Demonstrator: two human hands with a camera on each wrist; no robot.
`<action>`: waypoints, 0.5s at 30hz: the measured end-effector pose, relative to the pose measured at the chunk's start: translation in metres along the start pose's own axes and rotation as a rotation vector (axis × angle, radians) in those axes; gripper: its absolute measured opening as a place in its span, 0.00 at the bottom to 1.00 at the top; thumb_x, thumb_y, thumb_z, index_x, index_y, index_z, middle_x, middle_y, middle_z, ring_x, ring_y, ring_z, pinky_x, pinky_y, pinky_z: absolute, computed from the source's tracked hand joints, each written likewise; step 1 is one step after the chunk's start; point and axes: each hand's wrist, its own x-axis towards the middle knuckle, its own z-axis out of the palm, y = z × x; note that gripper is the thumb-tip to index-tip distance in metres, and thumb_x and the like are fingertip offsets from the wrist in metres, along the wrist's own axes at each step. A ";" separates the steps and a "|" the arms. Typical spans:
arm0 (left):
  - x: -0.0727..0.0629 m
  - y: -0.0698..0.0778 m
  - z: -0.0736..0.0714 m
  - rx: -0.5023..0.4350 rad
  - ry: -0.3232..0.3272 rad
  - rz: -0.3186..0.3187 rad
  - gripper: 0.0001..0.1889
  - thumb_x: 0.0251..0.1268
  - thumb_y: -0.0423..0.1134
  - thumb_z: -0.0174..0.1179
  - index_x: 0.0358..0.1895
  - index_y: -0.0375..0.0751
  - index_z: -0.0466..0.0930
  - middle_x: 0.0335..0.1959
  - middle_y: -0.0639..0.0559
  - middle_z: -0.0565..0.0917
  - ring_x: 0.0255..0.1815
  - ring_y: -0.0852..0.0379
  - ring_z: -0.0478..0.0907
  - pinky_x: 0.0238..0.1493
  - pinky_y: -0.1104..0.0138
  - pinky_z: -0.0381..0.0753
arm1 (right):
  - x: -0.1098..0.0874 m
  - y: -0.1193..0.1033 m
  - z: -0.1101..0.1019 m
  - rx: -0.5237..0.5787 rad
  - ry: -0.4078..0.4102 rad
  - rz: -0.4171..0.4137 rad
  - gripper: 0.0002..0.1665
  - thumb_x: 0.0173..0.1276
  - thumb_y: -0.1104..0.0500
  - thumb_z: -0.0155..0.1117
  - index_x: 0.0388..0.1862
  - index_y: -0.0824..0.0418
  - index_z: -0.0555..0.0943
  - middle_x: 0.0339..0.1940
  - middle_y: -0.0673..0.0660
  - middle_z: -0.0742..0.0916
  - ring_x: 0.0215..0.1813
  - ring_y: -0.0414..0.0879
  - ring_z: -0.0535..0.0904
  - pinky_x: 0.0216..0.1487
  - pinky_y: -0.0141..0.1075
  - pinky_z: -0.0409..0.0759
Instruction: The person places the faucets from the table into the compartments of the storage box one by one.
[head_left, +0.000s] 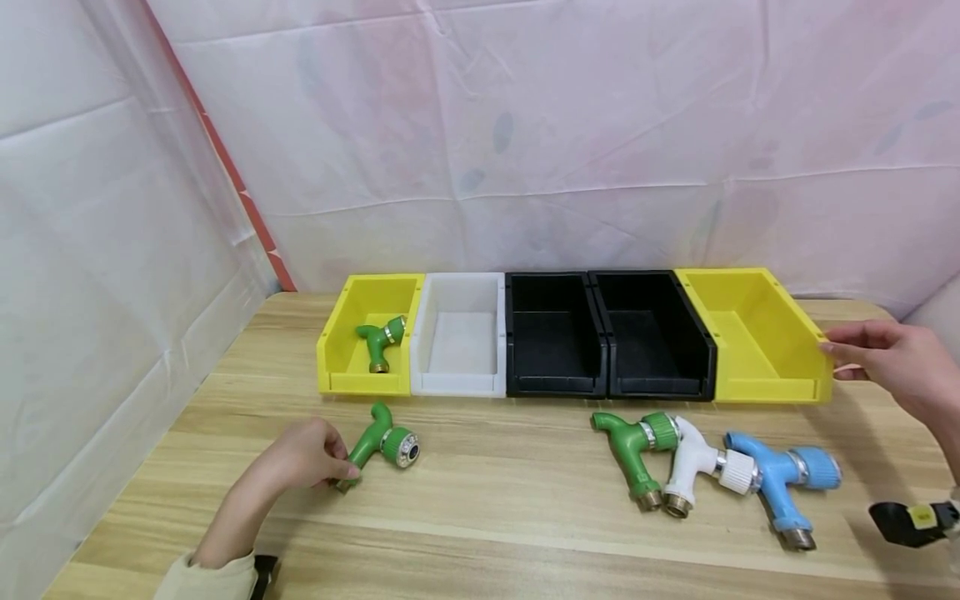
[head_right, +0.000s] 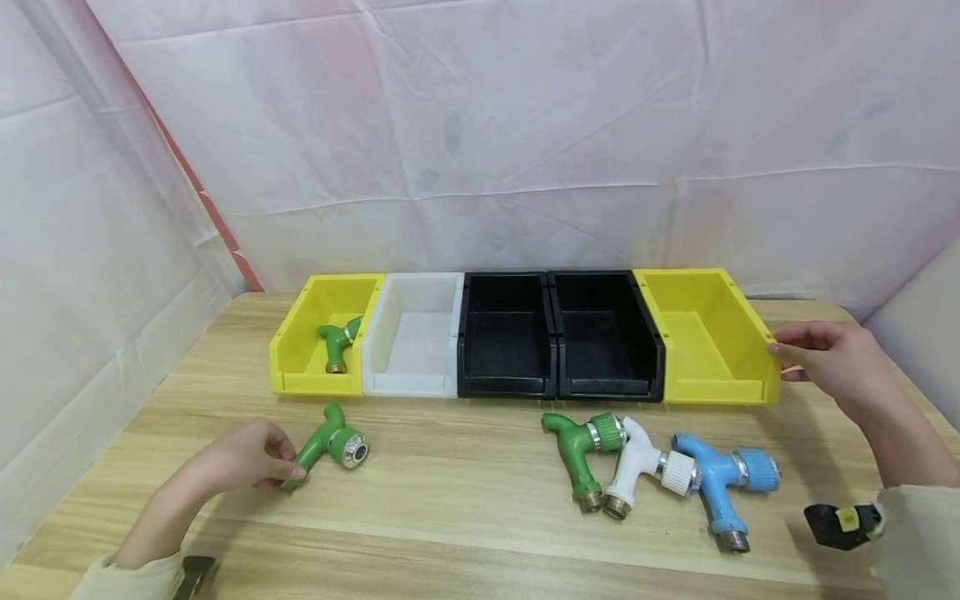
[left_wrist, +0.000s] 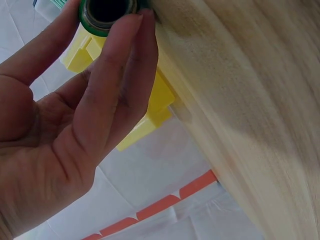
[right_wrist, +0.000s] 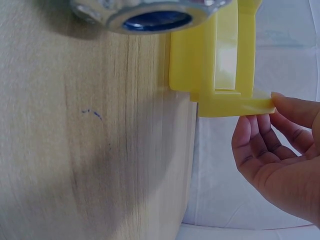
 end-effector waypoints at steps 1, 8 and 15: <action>0.000 0.000 0.000 -0.001 0.000 0.008 0.10 0.46 0.35 0.70 0.20 0.37 0.77 0.17 0.51 0.75 0.17 0.57 0.72 0.20 0.68 0.70 | 0.000 -0.001 0.000 -0.002 0.000 0.001 0.22 0.70 0.58 0.52 0.50 0.78 0.68 0.27 0.30 0.74 0.25 0.31 0.74 0.26 0.33 0.80; -0.001 0.000 0.000 -0.035 -0.002 -0.009 0.10 0.45 0.34 0.70 0.20 0.37 0.76 0.18 0.50 0.75 0.17 0.57 0.72 0.20 0.68 0.71 | -0.004 -0.007 0.000 -0.009 -0.002 -0.006 0.22 0.71 0.59 0.51 0.50 0.80 0.68 0.26 0.29 0.72 0.25 0.31 0.73 0.26 0.32 0.80; 0.000 -0.001 0.000 -0.048 -0.018 0.005 0.10 0.46 0.33 0.69 0.20 0.36 0.76 0.17 0.50 0.75 0.17 0.57 0.72 0.20 0.68 0.72 | -0.005 -0.009 0.000 -0.015 0.008 -0.005 0.19 0.70 0.60 0.50 0.47 0.77 0.70 0.25 0.28 0.72 0.25 0.31 0.73 0.26 0.32 0.80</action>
